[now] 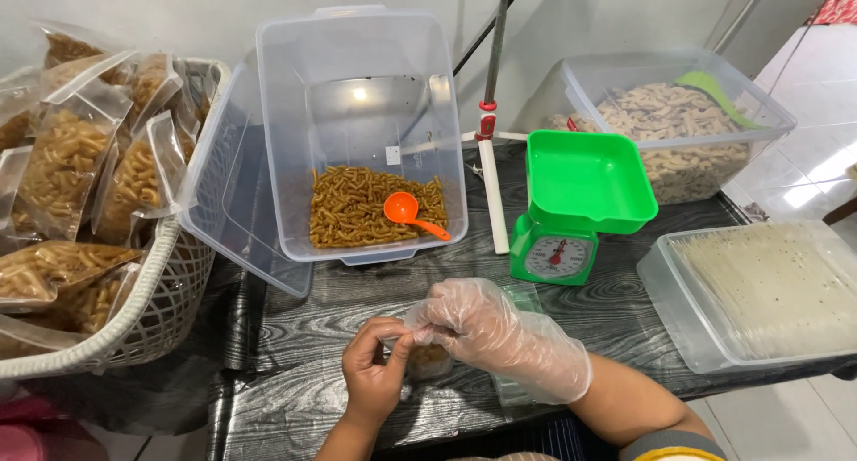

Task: Packaging dried snacks into small plastic bags using a scoop and a scale for portioning.

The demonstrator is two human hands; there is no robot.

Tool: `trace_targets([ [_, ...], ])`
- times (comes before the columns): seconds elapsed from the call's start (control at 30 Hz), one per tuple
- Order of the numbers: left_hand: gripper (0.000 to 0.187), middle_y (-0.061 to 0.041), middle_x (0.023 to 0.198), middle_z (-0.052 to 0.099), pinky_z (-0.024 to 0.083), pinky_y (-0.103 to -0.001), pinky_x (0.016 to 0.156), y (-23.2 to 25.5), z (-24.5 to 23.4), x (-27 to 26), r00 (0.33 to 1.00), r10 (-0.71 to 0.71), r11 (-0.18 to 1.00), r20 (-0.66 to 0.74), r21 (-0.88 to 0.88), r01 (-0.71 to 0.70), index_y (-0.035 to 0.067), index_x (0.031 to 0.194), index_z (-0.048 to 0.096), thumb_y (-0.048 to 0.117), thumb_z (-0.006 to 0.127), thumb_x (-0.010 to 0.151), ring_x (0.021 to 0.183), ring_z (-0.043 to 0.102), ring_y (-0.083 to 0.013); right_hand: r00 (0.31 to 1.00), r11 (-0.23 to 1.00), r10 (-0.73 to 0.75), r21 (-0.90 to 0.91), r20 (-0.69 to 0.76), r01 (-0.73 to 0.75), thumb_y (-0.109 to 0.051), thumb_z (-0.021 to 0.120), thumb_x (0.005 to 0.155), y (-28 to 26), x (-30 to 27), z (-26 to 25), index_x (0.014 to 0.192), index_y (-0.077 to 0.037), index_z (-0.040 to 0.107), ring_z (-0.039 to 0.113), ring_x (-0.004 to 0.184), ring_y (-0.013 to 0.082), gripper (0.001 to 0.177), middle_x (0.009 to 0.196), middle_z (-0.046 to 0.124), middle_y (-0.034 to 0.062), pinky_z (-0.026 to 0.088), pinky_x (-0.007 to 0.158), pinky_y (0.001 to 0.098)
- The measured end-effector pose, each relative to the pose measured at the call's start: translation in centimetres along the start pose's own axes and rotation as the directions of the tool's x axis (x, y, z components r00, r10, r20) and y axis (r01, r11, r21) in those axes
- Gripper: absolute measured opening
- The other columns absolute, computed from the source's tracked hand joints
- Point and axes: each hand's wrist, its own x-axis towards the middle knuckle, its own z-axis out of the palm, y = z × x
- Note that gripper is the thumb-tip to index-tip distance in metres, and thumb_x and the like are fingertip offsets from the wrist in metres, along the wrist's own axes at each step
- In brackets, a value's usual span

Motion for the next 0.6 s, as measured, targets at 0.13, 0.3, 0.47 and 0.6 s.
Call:
trace_targets([
  [0.13, 0.009, -0.006, 0.086, 0.068, 0.056, -0.031, 0.077, -0.3, 0.1, -0.1, 1.000, 0.005, 1.000, 0.001, -0.005, -0.005, 0.006, 0.092, 0.071, 0.015, 0.071, 0.093, 0.084, 0.066, -0.0200, 0.998, 0.999, -0.032, 0.027, -0.051, 0.033, -0.031, 0.074, 0.095, 0.0, -0.1, 0.2, 0.089, -0.014, 0.067, 0.049, 0.056, 0.0230, 0.020, 0.069, 0.048, 0.0007, 0.037, 0.048, 0.0411],
  [0.3, 0.009, -0.007, 0.086, 0.067, 0.056, -0.031, 0.076, -0.3, 0.2, -0.2, 1.000, -0.010, 0.999, 0.002, -0.046, 0.010, 0.005, 0.092, 0.071, 0.014, 0.071, 0.093, 0.084, 0.065, -0.0204, 0.999, 0.998, -0.034, 0.047, -0.041, 0.036, -0.028, 0.075, 0.095, 0.3, -0.4, 0.5, 0.074, -0.010, 0.055, 0.040, 0.052, 0.0247, 0.033, 0.066, 0.040, 0.0028, 0.028, 0.046, 0.0437],
  [0.47, 0.009, -0.006, 0.085, 0.070, 0.056, -0.031, 0.075, 0.1, 0.1, -0.1, 1.000, 0.008, 1.000, 0.013, -0.024, -0.008, 0.007, 0.091, 0.072, 0.016, 0.073, 0.092, 0.083, 0.067, -0.0199, 0.998, 1.000, -0.016, 0.025, -0.068, 0.018, -0.030, 0.078, 0.092, 0.4, -0.8, 0.6, 0.080, -0.013, 0.065, 0.044, 0.050, 0.0219, 0.024, 0.065, 0.044, 0.0010, 0.031, 0.043, 0.0414],
  [0.6, 0.008, -0.006, 0.082, 0.070, 0.057, -0.031, 0.074, -0.6, 0.0, -0.3, 1.000, -0.010, 0.998, 0.017, -0.064, 0.011, 0.006, 0.090, 0.073, 0.014, 0.073, 0.092, 0.080, 0.067, -0.0197, 0.996, 1.000, 0.001, -0.020, -0.089, -0.003, -0.035, 0.075, 0.093, -0.1, -0.6, -0.4, 0.099, -0.022, 0.075, 0.055, 0.053, 0.0204, 0.015, 0.066, 0.052, -0.0017, 0.039, 0.044, 0.0388],
])
